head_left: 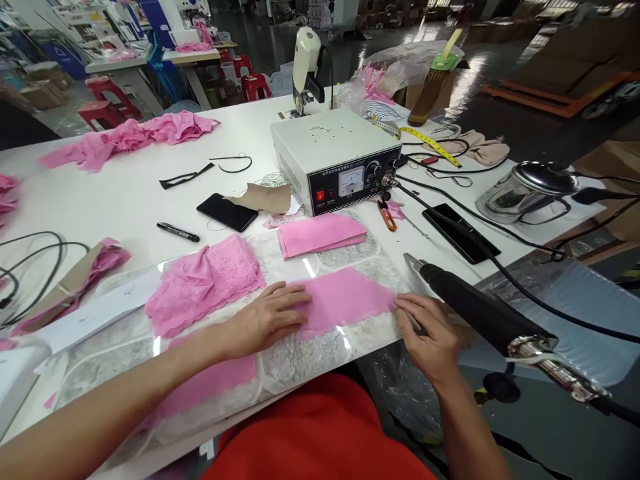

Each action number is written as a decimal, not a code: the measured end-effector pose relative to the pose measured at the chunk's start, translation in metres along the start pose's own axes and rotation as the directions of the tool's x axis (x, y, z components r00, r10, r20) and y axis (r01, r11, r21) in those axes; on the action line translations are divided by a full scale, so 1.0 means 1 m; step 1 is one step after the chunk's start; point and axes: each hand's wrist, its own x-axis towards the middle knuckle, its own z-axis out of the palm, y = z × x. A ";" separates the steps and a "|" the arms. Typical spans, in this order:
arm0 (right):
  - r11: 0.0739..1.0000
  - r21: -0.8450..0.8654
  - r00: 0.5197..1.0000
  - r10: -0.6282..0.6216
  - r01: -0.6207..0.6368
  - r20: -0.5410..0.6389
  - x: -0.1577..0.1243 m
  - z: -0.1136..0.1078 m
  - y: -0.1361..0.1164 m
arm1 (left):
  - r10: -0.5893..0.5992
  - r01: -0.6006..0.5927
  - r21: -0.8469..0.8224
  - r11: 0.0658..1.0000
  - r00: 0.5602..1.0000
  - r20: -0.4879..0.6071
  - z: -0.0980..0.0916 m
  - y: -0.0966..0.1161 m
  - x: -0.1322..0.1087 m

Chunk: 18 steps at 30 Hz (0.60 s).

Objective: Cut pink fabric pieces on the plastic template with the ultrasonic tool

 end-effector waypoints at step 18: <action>0.998 -0.065 0.999 -0.019 0.021 0.041 0.000 0.003 0.005 | 0.081 -0.080 0.013 0.997 0.993 -0.089 0.001 -0.009 -0.006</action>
